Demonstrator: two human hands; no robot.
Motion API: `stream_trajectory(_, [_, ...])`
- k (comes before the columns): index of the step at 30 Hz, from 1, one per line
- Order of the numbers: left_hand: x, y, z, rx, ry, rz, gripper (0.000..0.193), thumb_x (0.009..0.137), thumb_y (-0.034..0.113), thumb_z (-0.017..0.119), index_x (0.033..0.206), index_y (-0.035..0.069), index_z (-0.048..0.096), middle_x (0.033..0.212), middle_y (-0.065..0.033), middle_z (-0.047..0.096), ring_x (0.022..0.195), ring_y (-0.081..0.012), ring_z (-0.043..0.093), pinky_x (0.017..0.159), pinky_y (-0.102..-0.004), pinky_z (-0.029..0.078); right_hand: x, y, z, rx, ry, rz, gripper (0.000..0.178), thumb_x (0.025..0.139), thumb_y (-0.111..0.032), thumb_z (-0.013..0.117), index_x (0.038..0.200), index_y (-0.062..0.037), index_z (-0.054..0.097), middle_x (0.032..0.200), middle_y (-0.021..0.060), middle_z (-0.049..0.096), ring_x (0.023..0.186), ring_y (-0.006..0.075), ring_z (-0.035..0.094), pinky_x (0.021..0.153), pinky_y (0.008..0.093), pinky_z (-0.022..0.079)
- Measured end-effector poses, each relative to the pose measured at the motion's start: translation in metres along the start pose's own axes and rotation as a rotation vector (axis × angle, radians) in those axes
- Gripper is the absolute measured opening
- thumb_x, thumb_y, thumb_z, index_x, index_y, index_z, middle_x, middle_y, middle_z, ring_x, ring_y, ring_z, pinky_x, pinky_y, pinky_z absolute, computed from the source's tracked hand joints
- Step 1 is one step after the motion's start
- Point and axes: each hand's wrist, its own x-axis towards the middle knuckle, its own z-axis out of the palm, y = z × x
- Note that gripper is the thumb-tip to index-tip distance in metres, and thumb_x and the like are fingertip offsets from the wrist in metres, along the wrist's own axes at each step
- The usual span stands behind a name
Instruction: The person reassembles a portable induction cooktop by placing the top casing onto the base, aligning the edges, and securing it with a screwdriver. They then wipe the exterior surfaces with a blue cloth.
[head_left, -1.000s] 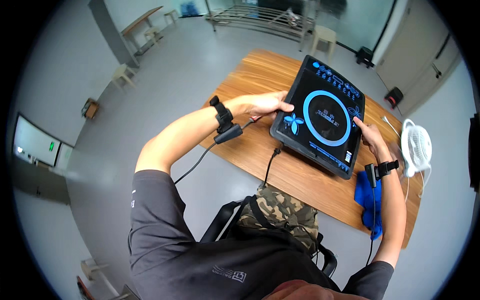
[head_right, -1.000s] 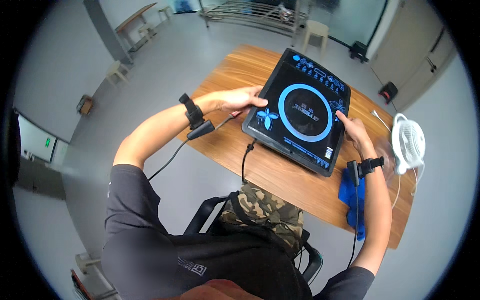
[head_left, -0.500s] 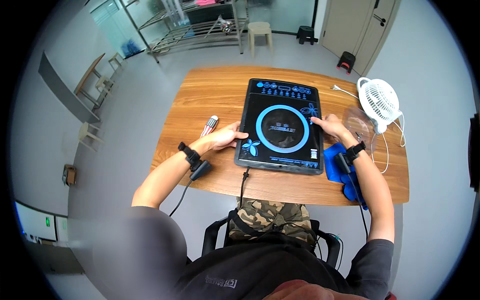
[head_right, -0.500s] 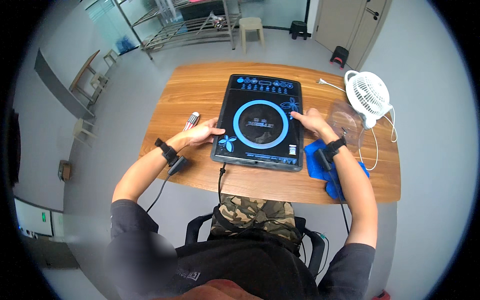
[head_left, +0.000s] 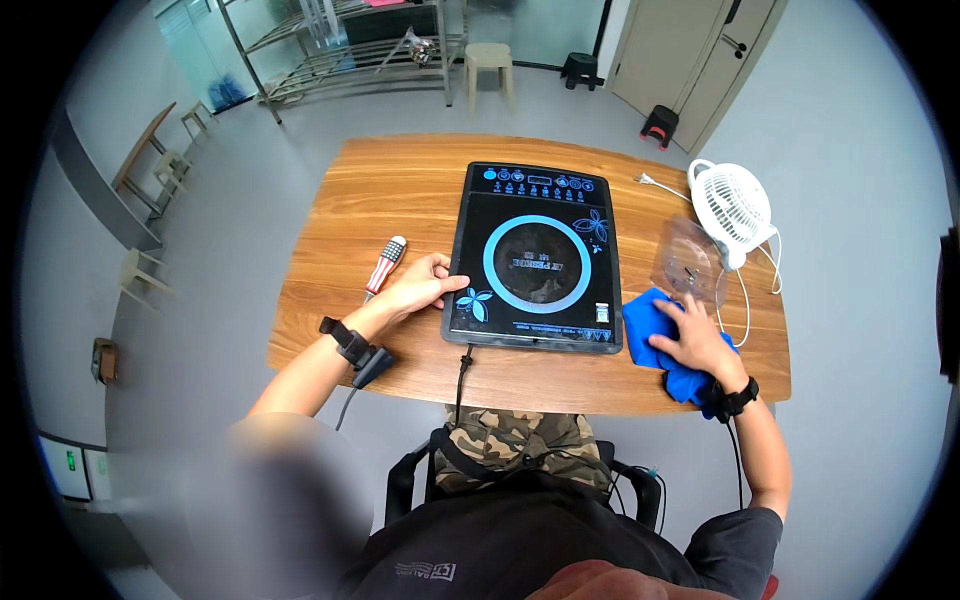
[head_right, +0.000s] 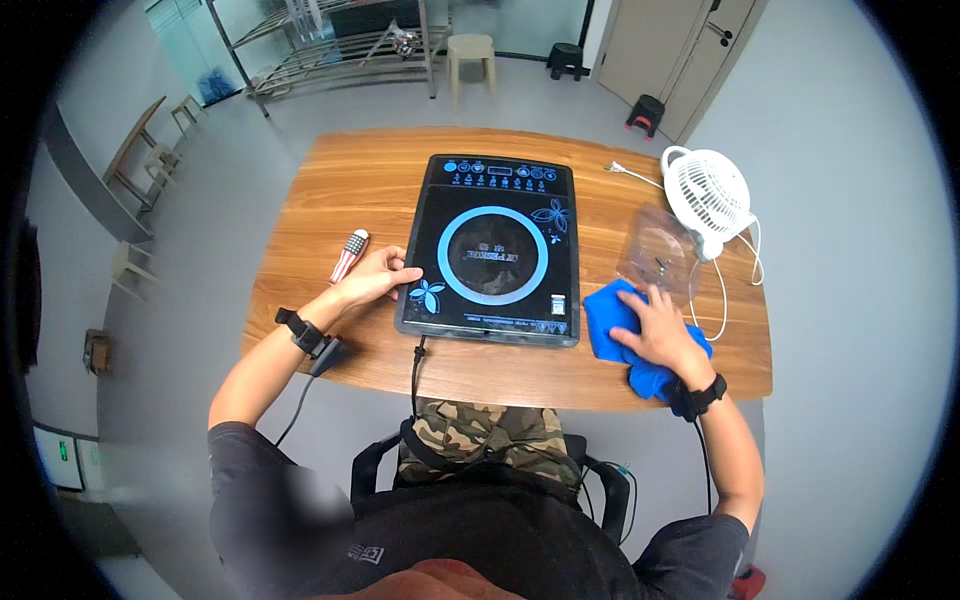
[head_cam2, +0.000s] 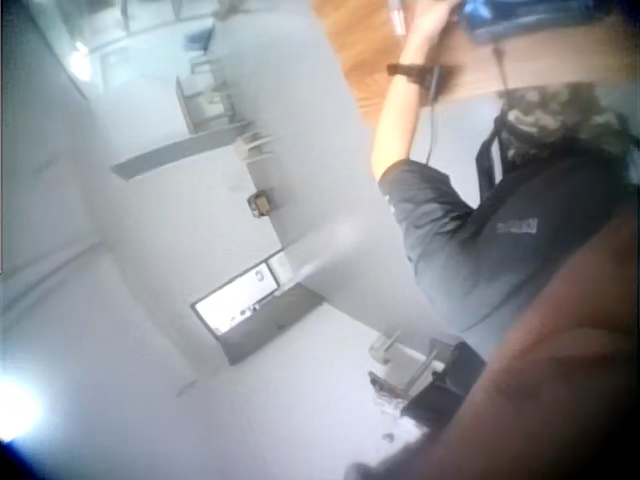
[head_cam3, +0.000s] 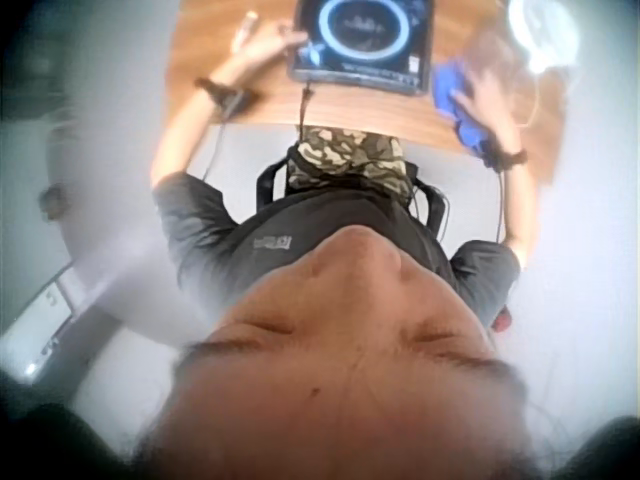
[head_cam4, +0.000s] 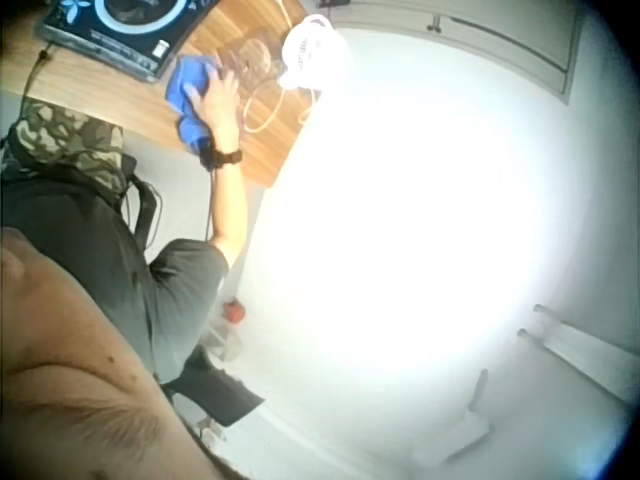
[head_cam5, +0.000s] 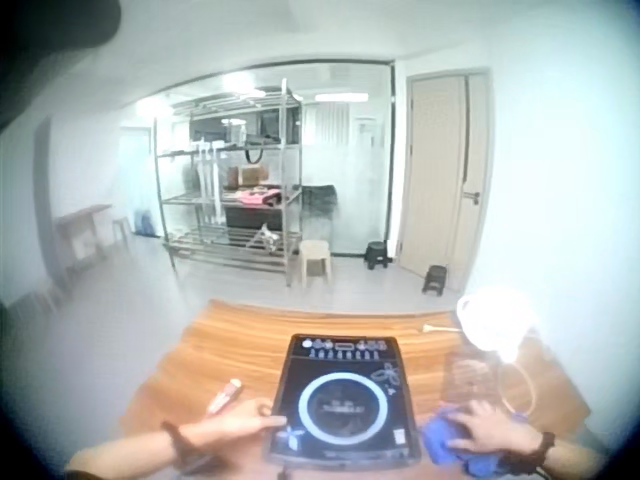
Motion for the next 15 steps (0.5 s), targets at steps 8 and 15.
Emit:
stream_trajectory(8, [-0.001,0.019,-0.009,0.325,-0.007,0.041,0.049,0.095,0.038,0.077,0.109,-0.005,0.059,0.077,-0.0065,0.066,0.06,-0.0115,0.062,0.05,-0.0234,0.049,-0.013,0.024,0.057,0.025,0.253,-0.01,0.047,0.09,-0.009,0.068,0.137,-0.0127,0.06,0.129,0.0223,0.053,0.119,0.0447,0.056,0.092,0.0525,0.053])
stream_trajectory(15, [0.003,0.004,-0.01,0.214,-0.111,-0.008,0.046,0.099,0.046,0.07,0.084,0.004,0.058,0.061,-0.0023,0.059,0.046,-0.0076,0.053,0.039,-0.0223,0.039,0.039,-0.014,-0.045,0.045,0.614,-0.21,0.029,0.088,-0.002,0.064,0.116,-0.0038,0.069,0.109,0.0205,0.06,0.101,0.0387,0.065,0.087,0.0468,0.054])
